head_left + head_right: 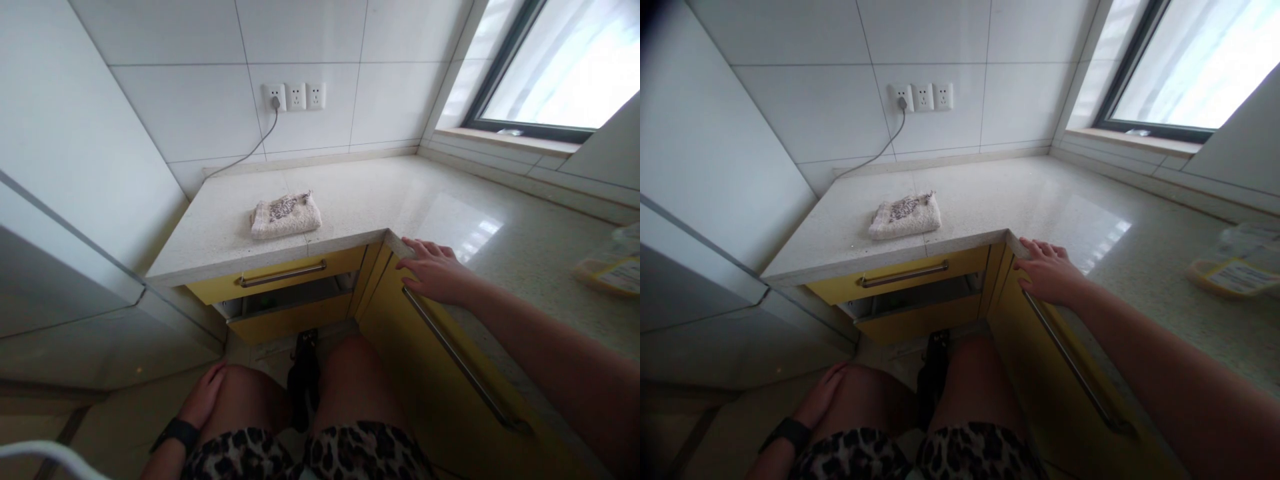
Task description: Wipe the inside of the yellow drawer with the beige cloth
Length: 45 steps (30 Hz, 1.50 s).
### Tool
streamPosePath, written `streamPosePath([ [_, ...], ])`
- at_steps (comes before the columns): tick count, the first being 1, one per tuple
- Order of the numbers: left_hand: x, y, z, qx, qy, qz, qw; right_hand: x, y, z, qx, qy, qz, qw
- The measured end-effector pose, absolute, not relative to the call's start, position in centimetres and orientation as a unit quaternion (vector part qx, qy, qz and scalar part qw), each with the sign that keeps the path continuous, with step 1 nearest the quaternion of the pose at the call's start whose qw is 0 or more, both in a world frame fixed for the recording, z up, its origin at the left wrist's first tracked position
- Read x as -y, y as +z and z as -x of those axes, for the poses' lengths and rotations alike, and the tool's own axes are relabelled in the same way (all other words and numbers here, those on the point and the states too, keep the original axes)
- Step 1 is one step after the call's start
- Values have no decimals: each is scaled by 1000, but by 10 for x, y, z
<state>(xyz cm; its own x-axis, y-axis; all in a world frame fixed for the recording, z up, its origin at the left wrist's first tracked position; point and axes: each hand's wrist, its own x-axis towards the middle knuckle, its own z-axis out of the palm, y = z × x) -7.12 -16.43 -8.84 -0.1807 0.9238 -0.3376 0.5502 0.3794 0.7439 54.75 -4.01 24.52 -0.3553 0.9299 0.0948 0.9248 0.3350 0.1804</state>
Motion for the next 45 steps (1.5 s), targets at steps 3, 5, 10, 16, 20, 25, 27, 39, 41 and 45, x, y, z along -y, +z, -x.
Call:
streamPosePath([
  [3, 165, -90, 76, -737, 231, -500, 392, 40, 245, -548, -819, 95, -566, 10],
  [5, 165, -91, 77, -737, 228, -501, 393, 39, 245, -548, -820, 98, -564, 8],
  [10, 163, -89, 72, -733, 228, -505, 394, 40, 245, -548, -819, 101, -564, 16],
  [16, 162, -88, 65, -733, 234, -504, 392, 38, 244, -549, -822, 101, -561, 10],
  [20, 166, -84, 68, -737, 242, -501, 385, 38, 245, -548, -820, 102, -563, 13],
  [25, 173, -77, 77, -739, 255, -492, 384, 39, 247, -547, -819, 93, -567, 8],
  [27, 174, -75, 78, -741, 259, -487, 384, 40, 247, -547, -818, 93, -568, 7],
  [39, 167, -77, 59, -742, 251, -490, 382, 38, 243, -551, -822, 97, -562, 2],
  [41, 165, -79, 59, -743, 249, -490, 382, 38, 243, -550, -821, 97, -563, 4],
  [45, 165, -82, 58, -744, 245, -489, 384, 38, 244, -549, -819, 93, -566, 2],
])
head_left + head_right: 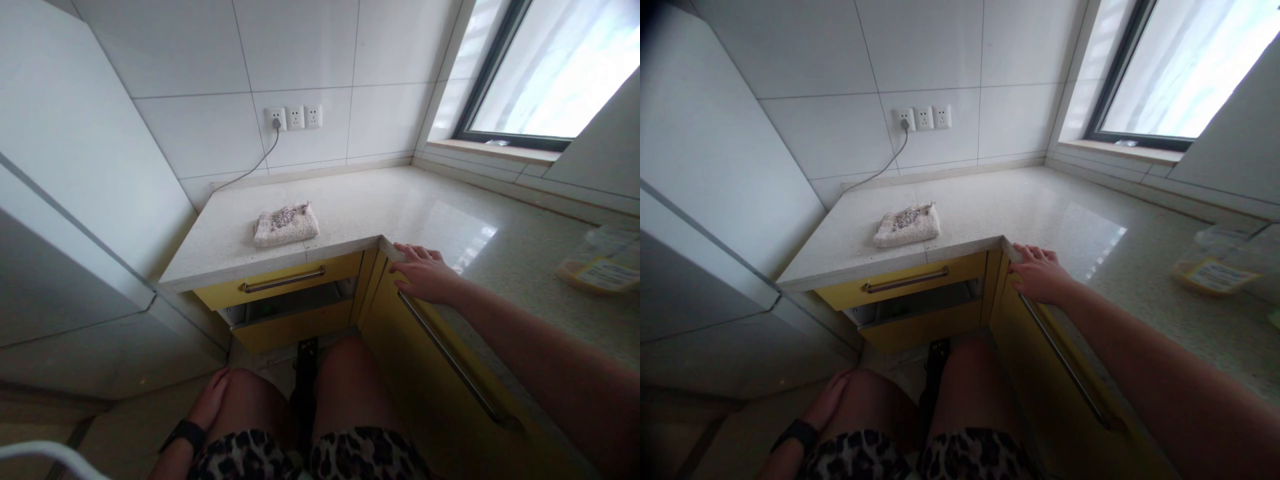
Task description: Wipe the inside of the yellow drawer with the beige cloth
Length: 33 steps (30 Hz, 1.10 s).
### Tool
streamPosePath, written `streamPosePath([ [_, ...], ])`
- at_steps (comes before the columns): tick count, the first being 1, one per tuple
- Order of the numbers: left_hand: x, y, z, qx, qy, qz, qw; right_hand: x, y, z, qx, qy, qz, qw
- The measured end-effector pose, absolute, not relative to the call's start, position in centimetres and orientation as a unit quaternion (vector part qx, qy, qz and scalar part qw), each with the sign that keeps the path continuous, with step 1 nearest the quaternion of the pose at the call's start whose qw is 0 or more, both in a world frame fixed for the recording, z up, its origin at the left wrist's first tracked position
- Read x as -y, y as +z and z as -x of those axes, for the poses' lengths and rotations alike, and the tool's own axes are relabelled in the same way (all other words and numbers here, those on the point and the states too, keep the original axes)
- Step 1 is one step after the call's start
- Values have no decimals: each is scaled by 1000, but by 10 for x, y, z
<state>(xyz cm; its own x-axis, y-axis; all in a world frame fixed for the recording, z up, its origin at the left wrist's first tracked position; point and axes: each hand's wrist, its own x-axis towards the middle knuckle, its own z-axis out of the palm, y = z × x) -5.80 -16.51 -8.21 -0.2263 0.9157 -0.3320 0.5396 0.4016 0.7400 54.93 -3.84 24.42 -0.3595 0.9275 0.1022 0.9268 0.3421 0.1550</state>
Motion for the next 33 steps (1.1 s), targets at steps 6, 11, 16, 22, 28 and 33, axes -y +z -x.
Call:
streamPosePath([
  [6, 166, -86, 52, -741, 241, -494, 386, 39, 247, -547, -816, 90, -571, -5],
  [11, 167, -85, 56, -741, 242, -496, 383, 41, 250, -546, -814, 89, -574, -3],
  [16, 169, -84, 62, -743, 244, -491, 385, 40, 249, -546, -814, 92, -574, -3],
  [22, 169, -86, 59, -743, 252, -481, 392, 40, 247, -547, -815, 91, -572, -4],
  [28, 170, -89, 61, -737, 263, -479, 397, 38, 244, -549, -817, 92, -569, -10],
  [33, 170, -96, 65, -737, 263, -475, 402, 39, 244, -550, -818, 91, -569, -9],
])
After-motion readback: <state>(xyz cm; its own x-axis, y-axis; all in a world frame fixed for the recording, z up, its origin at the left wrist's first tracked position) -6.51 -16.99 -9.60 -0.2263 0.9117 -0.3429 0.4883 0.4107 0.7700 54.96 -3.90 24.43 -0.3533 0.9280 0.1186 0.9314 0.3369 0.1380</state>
